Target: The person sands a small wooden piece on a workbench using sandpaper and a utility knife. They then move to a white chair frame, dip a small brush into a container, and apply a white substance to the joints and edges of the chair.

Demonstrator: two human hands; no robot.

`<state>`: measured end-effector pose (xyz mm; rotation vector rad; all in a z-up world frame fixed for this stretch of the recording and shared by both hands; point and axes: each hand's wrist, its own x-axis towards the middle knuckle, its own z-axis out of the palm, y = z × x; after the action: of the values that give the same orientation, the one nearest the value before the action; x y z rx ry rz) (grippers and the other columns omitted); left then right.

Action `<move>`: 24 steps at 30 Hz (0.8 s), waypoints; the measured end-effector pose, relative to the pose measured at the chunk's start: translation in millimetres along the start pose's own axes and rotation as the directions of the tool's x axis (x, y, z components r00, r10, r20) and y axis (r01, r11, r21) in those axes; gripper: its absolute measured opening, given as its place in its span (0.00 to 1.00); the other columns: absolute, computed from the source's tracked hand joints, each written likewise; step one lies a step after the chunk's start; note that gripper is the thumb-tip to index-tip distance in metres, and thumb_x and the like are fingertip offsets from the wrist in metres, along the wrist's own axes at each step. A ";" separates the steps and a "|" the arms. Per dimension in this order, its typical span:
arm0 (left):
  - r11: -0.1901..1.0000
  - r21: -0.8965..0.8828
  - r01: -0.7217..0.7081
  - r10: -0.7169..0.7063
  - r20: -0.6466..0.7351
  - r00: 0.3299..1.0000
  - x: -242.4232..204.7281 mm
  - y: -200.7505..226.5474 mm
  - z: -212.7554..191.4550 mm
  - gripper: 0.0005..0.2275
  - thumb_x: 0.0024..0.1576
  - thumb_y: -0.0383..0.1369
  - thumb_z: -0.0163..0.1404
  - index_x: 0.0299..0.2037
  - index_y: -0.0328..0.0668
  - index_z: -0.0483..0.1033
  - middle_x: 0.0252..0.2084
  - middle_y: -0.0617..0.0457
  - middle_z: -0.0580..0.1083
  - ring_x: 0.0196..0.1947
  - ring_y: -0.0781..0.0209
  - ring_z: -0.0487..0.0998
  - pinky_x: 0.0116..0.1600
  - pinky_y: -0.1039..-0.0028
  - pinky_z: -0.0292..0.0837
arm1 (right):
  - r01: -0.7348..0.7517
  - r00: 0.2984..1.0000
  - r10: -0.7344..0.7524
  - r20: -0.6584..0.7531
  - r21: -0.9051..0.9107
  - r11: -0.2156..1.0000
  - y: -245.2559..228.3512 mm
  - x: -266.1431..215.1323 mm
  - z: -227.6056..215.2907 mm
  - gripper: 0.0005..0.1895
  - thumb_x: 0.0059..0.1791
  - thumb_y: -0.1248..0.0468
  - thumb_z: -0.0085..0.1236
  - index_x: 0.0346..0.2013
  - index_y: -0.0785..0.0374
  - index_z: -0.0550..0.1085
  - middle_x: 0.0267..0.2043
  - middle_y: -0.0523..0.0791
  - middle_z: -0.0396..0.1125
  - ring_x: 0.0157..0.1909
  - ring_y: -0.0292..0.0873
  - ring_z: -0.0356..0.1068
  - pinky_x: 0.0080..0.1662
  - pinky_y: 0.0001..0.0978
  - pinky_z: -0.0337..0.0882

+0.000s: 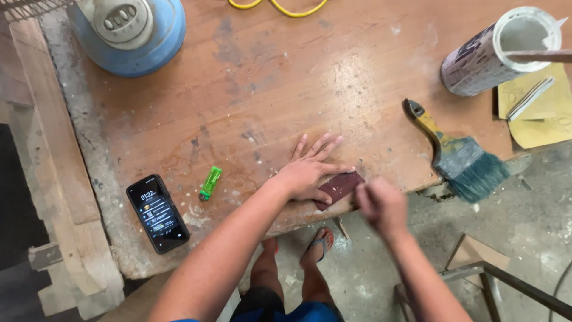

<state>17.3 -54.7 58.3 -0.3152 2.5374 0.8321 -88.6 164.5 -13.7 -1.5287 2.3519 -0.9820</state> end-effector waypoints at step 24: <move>0.999 0.040 0.001 -0.001 0.001 1.000 4.1 0.2 1.5 0.42 0.45 0.55 0.65 0.72 0.83 0.56 0.82 0.61 0.33 0.81 0.54 0.30 0.78 0.47 0.19 | 0.045 0.998 -0.041 0.038 -0.126 0.991 -7.8 2.6 -0.7 0.11 0.48 0.62 0.61 0.22 0.51 0.71 0.20 0.42 0.63 0.29 0.48 0.72 0.31 0.38 0.69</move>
<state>14.2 -54.0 55.4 -0.3036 2.5489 0.7799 -84.2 160.6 -7.9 -1.6340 2.4078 -0.8212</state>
